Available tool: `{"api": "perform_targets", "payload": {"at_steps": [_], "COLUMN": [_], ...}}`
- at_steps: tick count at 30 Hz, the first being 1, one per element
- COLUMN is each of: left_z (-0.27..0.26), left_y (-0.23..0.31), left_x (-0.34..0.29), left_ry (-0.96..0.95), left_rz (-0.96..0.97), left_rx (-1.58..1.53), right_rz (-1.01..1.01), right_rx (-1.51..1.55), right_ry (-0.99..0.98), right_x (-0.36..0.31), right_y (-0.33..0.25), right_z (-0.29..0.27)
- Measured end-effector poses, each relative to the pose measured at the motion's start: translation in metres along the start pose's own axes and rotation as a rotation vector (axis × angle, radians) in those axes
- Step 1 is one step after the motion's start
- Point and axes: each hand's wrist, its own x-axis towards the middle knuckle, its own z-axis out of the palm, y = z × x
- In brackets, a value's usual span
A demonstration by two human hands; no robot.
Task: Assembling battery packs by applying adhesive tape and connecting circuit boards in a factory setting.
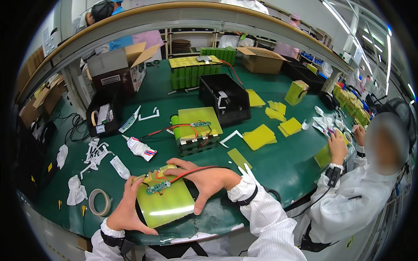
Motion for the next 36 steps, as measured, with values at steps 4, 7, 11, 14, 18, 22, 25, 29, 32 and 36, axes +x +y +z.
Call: {"api": "perform_targets", "payload": {"at_steps": [4,7,11,14,18,22,25,29,32,36], "left_z": [0.0,0.003,0.007,0.002,0.005,0.004,0.009,0.01,0.007,0.004], "left_y": [0.004,0.003,-0.001,0.004,0.001,-0.001,-0.008,-0.012,-0.013,0.005], "left_x": [0.005,0.005,0.01,0.009,0.009,0.008,0.011,0.01,0.004,0.01], "left_ry": [-0.036,-0.046,0.011,-0.023,-0.011,0.007,0.007,0.016,0.027,0.023], "left_rz": [-0.013,-0.014,0.065,0.036,0.031,0.048,0.062,0.033,0.021,0.045], "left_rx": [0.003,-0.001,-0.019,-0.017,0.004,0.012,-0.005,0.006,0.013,-0.02], "right_rz": [0.006,-0.013,0.0,-0.016,-0.021,-0.051,-0.052,-0.062,-0.119,-0.074], "right_rx": [0.002,-0.018,0.011,-0.021,-0.013,-0.029,-0.011,-0.002,-0.023,0.005], "right_ry": [0.014,0.002,0.015,0.009,0.021,0.035,0.043,0.059,0.06,0.048], "right_x": [-0.007,-0.006,-0.008,-0.007,-0.009,-0.007,-0.009,-0.01,-0.002,-0.002], "right_y": [0.002,0.003,0.005,0.003,0.005,0.006,0.013,0.015,0.017,0.013], "right_z": [-0.001,-0.003,-0.004,-0.004,-0.001,0.001,0.002,0.002,0.003,0.002]}}
